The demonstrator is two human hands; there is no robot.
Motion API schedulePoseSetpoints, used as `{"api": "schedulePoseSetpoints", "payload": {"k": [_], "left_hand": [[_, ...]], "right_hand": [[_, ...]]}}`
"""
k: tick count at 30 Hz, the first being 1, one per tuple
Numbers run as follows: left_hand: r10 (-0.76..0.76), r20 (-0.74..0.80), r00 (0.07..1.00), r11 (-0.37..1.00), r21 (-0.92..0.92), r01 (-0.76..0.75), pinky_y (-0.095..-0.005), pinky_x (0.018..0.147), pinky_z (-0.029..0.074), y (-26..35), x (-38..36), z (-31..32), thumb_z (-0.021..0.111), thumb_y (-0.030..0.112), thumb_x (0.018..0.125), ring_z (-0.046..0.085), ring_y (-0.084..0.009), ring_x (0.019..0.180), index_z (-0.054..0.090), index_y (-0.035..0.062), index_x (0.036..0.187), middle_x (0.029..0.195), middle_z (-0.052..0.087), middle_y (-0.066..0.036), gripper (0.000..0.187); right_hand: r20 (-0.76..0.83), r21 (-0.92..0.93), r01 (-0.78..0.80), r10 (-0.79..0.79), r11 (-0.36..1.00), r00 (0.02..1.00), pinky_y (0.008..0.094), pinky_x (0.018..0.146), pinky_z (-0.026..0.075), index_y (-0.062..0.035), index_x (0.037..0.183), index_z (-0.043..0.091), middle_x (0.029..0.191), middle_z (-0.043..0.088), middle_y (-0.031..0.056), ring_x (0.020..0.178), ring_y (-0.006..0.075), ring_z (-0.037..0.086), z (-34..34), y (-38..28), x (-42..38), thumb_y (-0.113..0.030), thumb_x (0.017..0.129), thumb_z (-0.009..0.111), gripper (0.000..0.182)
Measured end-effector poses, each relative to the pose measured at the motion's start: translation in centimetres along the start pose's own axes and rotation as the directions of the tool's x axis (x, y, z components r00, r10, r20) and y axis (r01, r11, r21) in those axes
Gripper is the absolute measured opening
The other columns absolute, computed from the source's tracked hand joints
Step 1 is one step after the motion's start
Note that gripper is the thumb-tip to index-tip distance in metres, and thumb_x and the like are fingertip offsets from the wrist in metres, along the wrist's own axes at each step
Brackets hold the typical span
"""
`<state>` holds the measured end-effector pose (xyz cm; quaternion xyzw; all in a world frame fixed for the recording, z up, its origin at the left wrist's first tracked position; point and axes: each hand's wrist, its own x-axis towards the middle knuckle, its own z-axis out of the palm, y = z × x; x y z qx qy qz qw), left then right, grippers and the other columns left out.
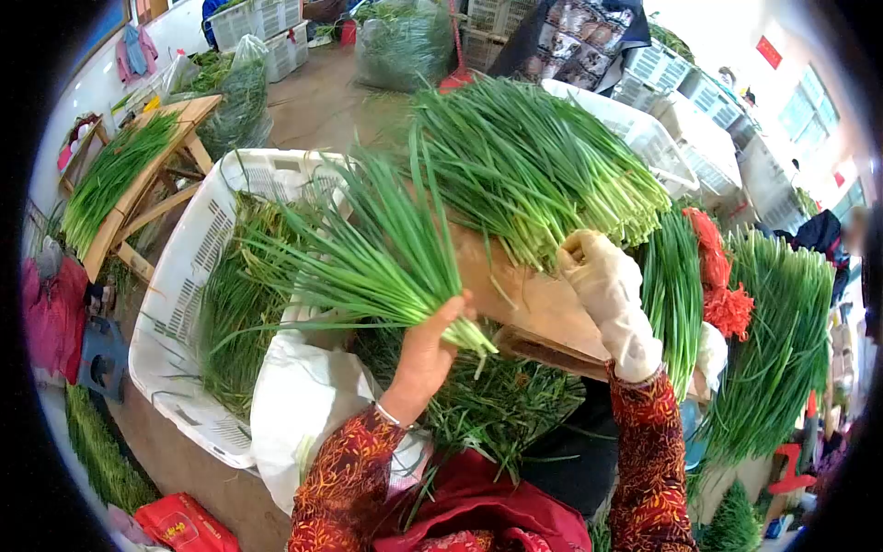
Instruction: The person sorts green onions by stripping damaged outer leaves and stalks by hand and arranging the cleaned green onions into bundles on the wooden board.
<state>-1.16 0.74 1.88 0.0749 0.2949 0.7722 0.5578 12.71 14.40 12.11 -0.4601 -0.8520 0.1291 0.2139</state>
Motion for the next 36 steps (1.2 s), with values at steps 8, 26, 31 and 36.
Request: {"api": "schedulePoseSetpoints", "payload": {"k": [8,26,31,36], "left_hand": [[-0.002,-0.047,0.999,0.998,0.069,0.006,-0.0284,0.071,0.048,-1.2,-0.2,-0.1,0.061,0.009,0.08,0.057,-0.014,0.081,0.054,0.0027,0.105,0.095,0.061,-0.005,0.026],[-0.004,-0.013,1.0,0.996,0.094,0.005,-0.0307,0.074,0.05,-1.5,-0.4,-0.4,0.062,0.014,0.08,0.058,-0.0144,0.085,0.054,0.0026,0.106,0.098,0.06,-0.006,0.029],[-0.082,0.049,0.995,0.995,0.054,0.08,-0.0315,0.078,0.049,-0.9,-0.7,-1.1,0.062,0.015,0.08,0.058,-0.016,0.089,0.051,0.0016,0.11,0.101,0.06,-0.009,0.034],[-0.134,0.164,0.977,0.991,0.04,0.129,-0.0316,0.079,0.049,-1.0,-0.4,-1.9,0.062,0.016,0.081,0.057,-0.0171,0.092,0.052,0.0003,0.109,0.103,0.059,-0.01,0.034]], "right_hand": [[0.074,0.485,0.006,-0.048,0.874,0.996,0.0267,0.056,0.045,-0.0078,0.084,0.06,0.073,0.061,0.0084,0.061,0.0146,0.057,3.2,-0.7,-4.9,-0.014,0.078,0.062,0.009],[0.308,0.432,-0.107,-0.034,0.896,0.951,0.0271,0.059,0.045,-0.0038,0.089,0.059,0.07,0.06,0.0102,0.062,0.0172,0.058,3.5,-3.2,-7.3,-0.018,0.08,0.06,0.017],[0.431,0.527,-0.162,-0.098,0.834,0.897,0.0289,0.064,0.044,-0.0031,0.096,0.059,0.075,0.06,0.0112,0.069,0.0209,0.058,4.1,-2.4,-7.1,-0.022,0.083,0.057,0.023],[0.634,0.553,-0.323,-0.137,0.768,0.761,0.0273,0.064,0.043,-0.0012,0.092,0.061,0.072,0.058,0.0058,0.067,0.0135,0.052,4.2,-1.4,-6.3,-0.028,0.082,0.06,0.029]]}}
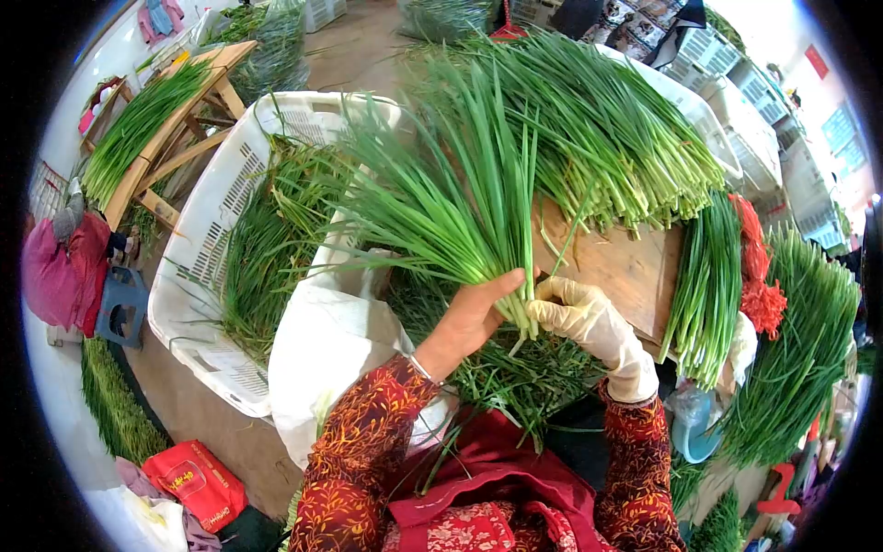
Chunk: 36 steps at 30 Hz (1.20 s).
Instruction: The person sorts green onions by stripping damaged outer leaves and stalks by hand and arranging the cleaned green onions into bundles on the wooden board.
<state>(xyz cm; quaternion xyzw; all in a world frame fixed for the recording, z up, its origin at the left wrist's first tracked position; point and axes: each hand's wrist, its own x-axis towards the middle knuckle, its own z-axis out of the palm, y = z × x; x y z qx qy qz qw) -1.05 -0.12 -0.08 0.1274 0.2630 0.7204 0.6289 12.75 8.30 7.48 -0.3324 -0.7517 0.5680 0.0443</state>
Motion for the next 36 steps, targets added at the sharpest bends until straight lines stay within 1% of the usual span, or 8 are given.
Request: {"api": "schedulePoseSetpoints", "payload": {"k": [8,11,15,17,25,31,34,36], "left_hand": [[0.046,-0.019,0.999,0.996,0.079,-0.044,-0.0312,0.073,0.051,1.5,-0.4,0.5,0.063,0.017,0.08,0.059,-0.0172,0.086,0.053,-0.0005,0.105,0.097,0.06,-0.008,0.032],[0.101,-0.057,0.993,0.991,0.094,-0.095,-0.0312,0.071,0.051,2.3,-0.3,0.4,0.063,0.014,0.079,0.06,-0.0169,0.081,0.053,0.0001,0.104,0.094,0.059,-0.007,0.03],[0.096,-0.115,0.989,0.987,0.139,-0.079,-0.0324,0.07,0.051,1.2,-0.4,0.9,0.059,0.008,0.081,0.06,-0.0178,0.08,0.053,0.0016,0.104,0.093,0.059,-0.007,0.025],[0.147,-0.245,0.958,0.984,0.137,-0.116,-0.0291,0.072,0.049,-0.5,0.2,0.4,0.06,0.007,0.08,0.059,-0.017,0.083,0.053,-0.0004,0.102,0.094,0.059,-0.008,0.024],[0.163,-0.373,0.913,0.983,-0.019,-0.184,-0.0294,0.075,0.048,0.8,-0.1,1.1,0.06,0.004,0.08,0.059,-0.0172,0.085,0.055,0.0012,0.102,0.096,0.06,-0.008,0.022],[0.349,-0.323,0.88,0.931,0.015,-0.364,-0.0357,0.075,0.052,4.1,0.3,0.4,0.061,0.013,0.081,0.061,-0.0205,0.082,0.054,0.0003,0.098,0.087,0.06,-0.01,0.023],[0.522,-0.343,0.781,0.842,0.064,-0.535,-0.0338,0.075,0.052,6.2,0.2,-1.2,0.06,0.011,0.081,0.058,-0.0161,0.083,0.053,0.0003,0.099,0.09,0.057,-0.007,0.022],[0.612,-0.317,0.725,0.774,0.051,-0.631,-0.0314,0.074,0.05,6.4,0.0,-0.4,0.059,0.011,0.082,0.055,-0.0133,0.085,0.052,0.0024,0.101,0.094,0.055,-0.005,0.021]], "right_hand": [[-0.011,0.047,-0.128,0.129,0.991,0.992,0.0211,0.049,0.039,-0.0007,0.087,0.063,0.063,0.055,0.0011,0.056,0.0077,0.05,1.4,0.7,-1.6,-0.029,0.084,0.059,0.028],[0.354,-0.71,0.043,0.304,0.703,0.884,0.0343,0.071,0.046,-0.0114,0.092,0.063,0.079,0.062,0.0112,0.075,0.0278,0.06,0.8,0.4,-2.6,-0.049,0.079,0.054,0.04],[-0.221,-0.18,0.04,-0.08,0.983,0.972,0.0333,0.074,0.047,-0.0108,0.101,0.058,0.093,0.063,0.0091,0.084,0.0262,0.06,0.0,-2.8,-1.3,-0.04,0.077,0.061,0.037],[-0.338,-0.272,0.175,-0.264,0.946,0.903,0.0317,0.07,0.048,-0.0095,0.099,0.057,0.089,0.063,0.0082,0.08,0.0251,0.061,1.0,-2.9,0.8,-0.032,0.076,0.064,0.033],[-0.463,-0.12,0.507,-0.5,0.854,0.732,0.0274,0.064,0.045,-0.0015,0.085,0.058,0.08,0.057,0.008,0.07,0.02,0.057,3.3,-0.3,2.6,-0.005,0.075,0.065,0.013],[-0.023,-0.033,0.591,-0.592,0.806,0.805,0.0303,0.07,0.047,-0.0052,0.09,0.06,0.086,0.061,0.0083,0.081,0.0201,0.059,2.2,2.8,-0.1,-0.01,0.076,0.064,0.015],[0.547,-0.653,0.279,0.183,0.704,0.817,0.0366,0.079,0.045,-0.0161,0.102,0.058,0.096,0.061,0.0074,0.089,0.027,0.058,1.9,1.7,-1.9,-0.042,0.082,0.051,0.034],[0.239,-0.577,0.307,-0.203,0.757,0.949,0.0329,0.078,0.047,-0.0173,0.104,0.058,0.096,0.062,0.007,0.087,0.0233,0.06,-1.0,1.0,-2.3,-0.035,0.08,0.059,0.03]]}}
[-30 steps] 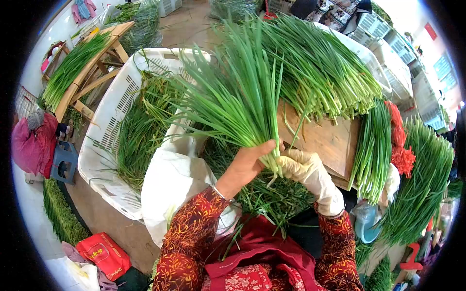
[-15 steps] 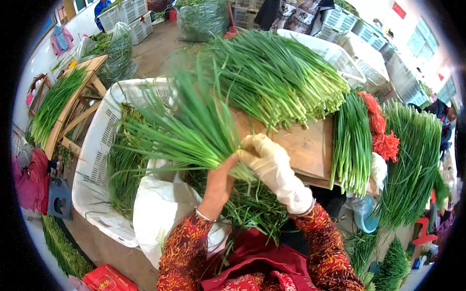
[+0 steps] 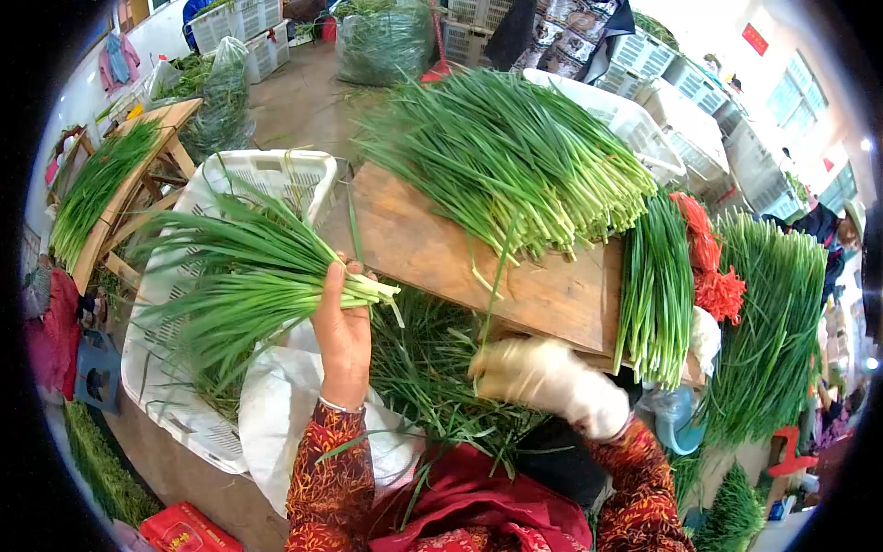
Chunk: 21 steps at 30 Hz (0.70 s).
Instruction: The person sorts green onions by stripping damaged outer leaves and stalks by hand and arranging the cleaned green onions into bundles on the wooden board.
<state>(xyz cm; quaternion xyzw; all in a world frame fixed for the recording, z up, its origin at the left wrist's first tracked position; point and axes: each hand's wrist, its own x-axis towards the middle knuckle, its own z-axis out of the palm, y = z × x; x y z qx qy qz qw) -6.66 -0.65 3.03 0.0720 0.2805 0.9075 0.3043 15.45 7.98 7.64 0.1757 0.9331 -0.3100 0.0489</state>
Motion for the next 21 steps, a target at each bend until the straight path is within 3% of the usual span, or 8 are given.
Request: {"api": "schedulePoseSetpoints", "payload": {"k": [2,3,5,7,14,17,19,21], "left_hand": [[-0.092,0.089,0.992,0.992,-0.081,0.099,-0.0313,0.074,0.05,-0.7,-0.3,-0.3,0.058,0.012,0.083,0.055,-0.0131,0.085,0.052,0.003,0.101,0.095,0.055,-0.005,0.021],[-0.169,0.192,0.967,0.968,-0.151,0.199,-0.0311,0.074,0.05,-1.1,-0.4,-0.4,0.058,0.012,0.083,0.054,-0.013,0.084,0.052,0.0035,0.102,0.095,0.055,-0.005,0.022],[-0.264,0.134,0.955,0.951,-0.132,0.281,-0.0303,0.072,0.049,-2.3,-1.4,-0.4,0.058,0.014,0.084,0.054,-0.0122,0.081,0.05,0.0017,0.102,0.094,0.055,-0.005,0.024],[-0.354,0.189,0.916,0.921,-0.102,0.377,-0.0301,0.069,0.048,-3.0,-2.1,-0.1,0.059,0.015,0.083,0.054,-0.0119,0.08,0.05,0.0015,0.102,0.093,0.056,-0.005,0.025],[-0.458,0.151,0.876,0.889,0.058,0.454,-0.0294,0.066,0.048,-4.0,-3.6,0.8,0.06,0.01,0.081,0.054,-0.0114,0.075,0.049,0.0063,0.097,0.088,0.056,-0.004,0.019],[-0.453,0.12,0.883,0.891,0.095,0.444,-0.0294,0.067,0.049,-4.2,-3.8,0.4,0.06,0.01,0.081,0.055,-0.0121,0.076,0.05,0.0044,0.099,0.091,0.057,-0.004,0.021],[-0.501,0.079,0.862,0.861,0.142,0.488,-0.0293,0.069,0.049,-4.3,-3.9,0.1,0.061,0.011,0.08,0.057,-0.0139,0.08,0.053,-0.0002,0.104,0.095,0.058,-0.007,0.028],[-0.48,0.04,0.876,0.873,0.124,0.472,-0.0298,0.07,0.049,-4.8,-4.3,0.5,0.062,0.014,0.08,0.058,-0.0151,0.081,0.054,-0.0012,0.103,0.093,0.06,-0.008,0.028]], "right_hand": [[-0.553,-0.044,-0.161,0.11,0.986,0.826,0.0286,0.068,0.049,-0.0148,0.098,0.06,0.084,0.063,0.0065,0.076,0.0189,0.062,-3.5,0.0,1.2,-0.026,0.077,0.064,0.024],[-0.659,-0.145,-0.29,0.126,0.946,0.741,0.028,0.062,0.049,-0.0144,0.096,0.06,0.08,0.063,0.0074,0.069,0.0198,0.061,-5.8,-1.2,1.9,-0.026,0.077,0.064,0.023],[-0.751,-0.18,-0.389,0.129,0.903,0.647,0.0332,0.057,0.046,-0.0136,0.094,0.06,0.079,0.062,0.0083,0.064,0.0227,0.059,-7.8,1.8,3.5,-0.025,0.076,0.065,0.022],[-0.722,-0.359,-0.552,0.152,0.753,0.675,0.0357,0.061,0.046,-0.0128,0.093,0.059,0.082,0.06,0.0085,0.068,0.0251,0.058,-8.7,3.9,4.5,-0.023,0.075,0.065,0.022],[-0.753,-0.381,-0.603,0.144,0.701,0.643,0.0351,0.063,0.045,-0.0105,0.086,0.06,0.085,0.059,0.0075,0.071,0.0267,0.058,-8.7,5.2,4.6,-0.021,0.075,0.064,0.016],[-0.749,-0.117,-0.527,0.273,0.842,0.603,0.0308,0.061,0.045,-0.0097,0.083,0.062,0.077,0.059,0.0096,0.067,0.0211,0.057,-9.0,3.5,3.7,-0.021,0.077,0.062,0.012],[-0.732,0.145,-0.287,0.298,0.947,0.613,0.0272,0.059,0.042,-0.0076,0.087,0.063,0.072,0.059,0.0061,0.063,0.014,0.053,-8.1,1.5,2.5,-0.021,0.08,0.062,0.015],[-0.59,0.387,-0.095,0.325,0.917,0.739,0.0271,0.062,0.044,-0.0067,0.091,0.063,0.074,0.062,0.007,0.065,0.015,0.055,-5.9,0.4,2.0,-0.025,0.082,0.059,0.021]]}}
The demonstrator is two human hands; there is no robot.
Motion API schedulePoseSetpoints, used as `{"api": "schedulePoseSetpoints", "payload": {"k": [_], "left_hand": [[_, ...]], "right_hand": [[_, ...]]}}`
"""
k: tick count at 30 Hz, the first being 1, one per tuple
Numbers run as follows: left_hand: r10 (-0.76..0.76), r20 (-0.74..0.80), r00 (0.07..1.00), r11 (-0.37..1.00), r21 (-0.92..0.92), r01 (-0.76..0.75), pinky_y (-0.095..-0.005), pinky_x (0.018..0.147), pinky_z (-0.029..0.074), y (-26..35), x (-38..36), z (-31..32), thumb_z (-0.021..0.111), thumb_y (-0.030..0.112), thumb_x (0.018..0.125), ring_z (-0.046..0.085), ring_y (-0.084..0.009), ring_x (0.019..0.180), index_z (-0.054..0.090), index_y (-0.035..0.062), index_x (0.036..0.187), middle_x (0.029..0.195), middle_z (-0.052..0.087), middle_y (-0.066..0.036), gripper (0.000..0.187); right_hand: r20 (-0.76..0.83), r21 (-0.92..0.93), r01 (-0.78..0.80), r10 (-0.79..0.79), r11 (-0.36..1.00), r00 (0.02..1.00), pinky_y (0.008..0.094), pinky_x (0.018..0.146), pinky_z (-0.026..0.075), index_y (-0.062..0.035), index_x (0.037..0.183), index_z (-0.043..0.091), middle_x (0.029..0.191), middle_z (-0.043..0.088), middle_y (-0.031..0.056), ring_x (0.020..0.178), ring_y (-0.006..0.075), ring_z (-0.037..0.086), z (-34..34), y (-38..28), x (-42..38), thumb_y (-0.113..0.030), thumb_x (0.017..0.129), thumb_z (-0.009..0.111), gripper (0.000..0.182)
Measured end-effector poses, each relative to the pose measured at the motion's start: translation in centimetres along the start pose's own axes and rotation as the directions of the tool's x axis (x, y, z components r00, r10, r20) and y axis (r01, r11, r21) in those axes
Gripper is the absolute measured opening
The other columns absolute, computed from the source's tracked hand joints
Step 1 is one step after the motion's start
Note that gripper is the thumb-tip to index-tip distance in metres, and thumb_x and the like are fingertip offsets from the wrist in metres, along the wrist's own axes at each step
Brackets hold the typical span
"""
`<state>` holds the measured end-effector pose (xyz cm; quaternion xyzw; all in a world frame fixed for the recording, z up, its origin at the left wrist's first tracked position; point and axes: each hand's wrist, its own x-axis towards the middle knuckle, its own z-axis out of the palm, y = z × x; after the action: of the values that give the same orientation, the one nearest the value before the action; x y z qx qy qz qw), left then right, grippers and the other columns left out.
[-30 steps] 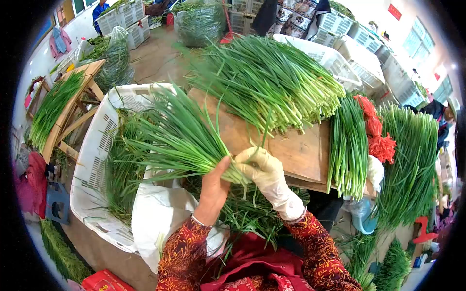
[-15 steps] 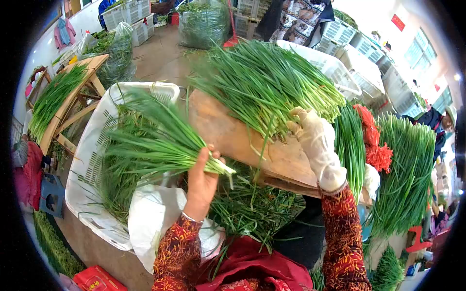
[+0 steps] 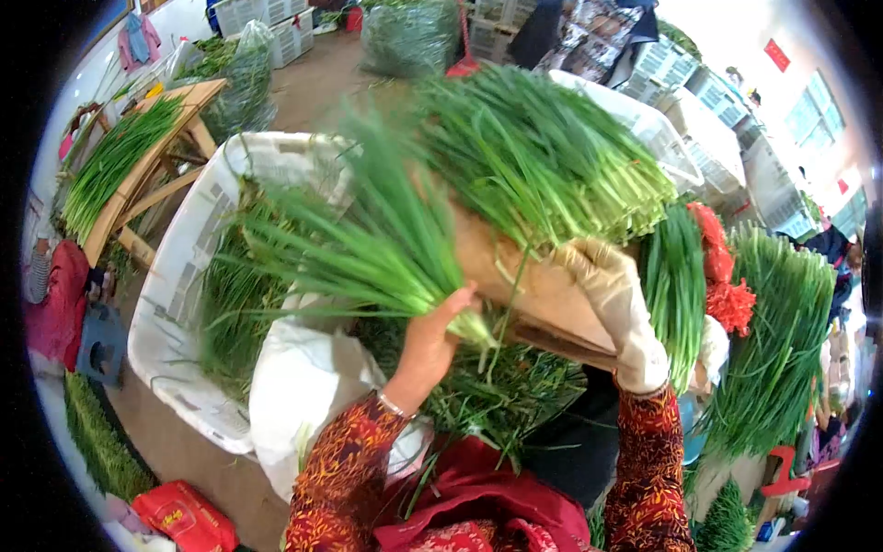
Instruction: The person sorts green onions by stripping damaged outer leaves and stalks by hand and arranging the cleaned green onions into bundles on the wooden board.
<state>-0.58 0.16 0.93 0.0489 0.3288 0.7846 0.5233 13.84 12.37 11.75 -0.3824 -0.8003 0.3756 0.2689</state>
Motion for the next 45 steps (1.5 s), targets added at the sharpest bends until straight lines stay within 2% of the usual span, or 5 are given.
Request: {"api": "schedulePoseSetpoints", "payload": {"k": [14,25,28,30,45], "left_hand": [[-0.109,0.146,0.983,0.991,0.097,0.095,-0.0281,0.072,0.049,1.0,-0.5,-0.2,0.066,0.015,0.077,0.058,-0.0138,0.082,0.057,0.0012,0.099,0.093,0.061,-0.005,0.027],[-0.082,0.149,0.985,0.969,0.243,0.044,-0.0241,0.061,0.05,2.8,0.0,-0.4,0.063,0.024,0.079,0.058,-0.0117,0.068,0.057,0.0008,0.094,0.082,0.059,-0.006,0.028],[-0.089,0.103,0.991,0.988,0.134,0.075,-0.0265,0.062,0.05,2.8,0.3,-0.9,0.061,0.024,0.082,0.057,-0.011,0.07,0.056,0.0016,0.093,0.083,0.06,-0.004,0.026],[-0.093,0.104,0.99,0.986,0.147,0.077,-0.0266,0.062,0.05,2.3,0.2,-1.0,0.061,0.023,0.082,0.057,-0.0112,0.07,0.056,0.0021,0.094,0.083,0.06,-0.004,0.025],[-0.052,0.15,0.987,0.991,0.128,0.033,-0.0257,0.076,0.044,1.0,0.1,-1.0,0.065,0.006,0.076,0.053,-0.0109,0.086,0.051,0.0032,0.107,0.096,0.055,-0.001,0.034]], "right_hand": [[0.281,-0.012,0.221,-0.209,0.975,0.937,0.0305,0.051,0.042,-0.0035,0.075,0.059,0.058,0.055,0.0096,0.054,0.0194,0.055,5.4,1.3,-4.1,-0.023,0.083,0.058,0.021],[0.535,0.401,-0.574,0.326,0.714,0.779,0.0172,0.041,0.038,-0.0049,0.08,0.055,0.064,0.055,0.0019,0.047,0.0064,0.048,6.9,9.1,-14.0,-0.033,0.087,0.048,0.03],[0.639,-0.435,0.355,0.006,0.827,0.769,0.0265,0.062,0.051,-0.009,0.093,0.058,0.085,0.061,0.007,0.072,0.0196,0.06,6.4,9.2,-14.4,-0.029,0.084,0.052,0.023],[0.387,-0.095,-0.125,0.152,0.988,0.91,0.0316,0.077,0.048,-0.013,0.103,0.058,0.097,0.059,0.0086,0.087,0.0271,0.058,4.9,4.9,-11.3,-0.026,0.083,0.054,0.023],[0.125,-0.242,0.419,-0.4,0.875,0.908,0.0356,0.052,0.044,-0.0075,0.075,0.058,0.067,0.056,0.0084,0.063,0.0292,0.057,7.7,1.6,-2.4,-0.017,0.074,0.064,0.012]]}}
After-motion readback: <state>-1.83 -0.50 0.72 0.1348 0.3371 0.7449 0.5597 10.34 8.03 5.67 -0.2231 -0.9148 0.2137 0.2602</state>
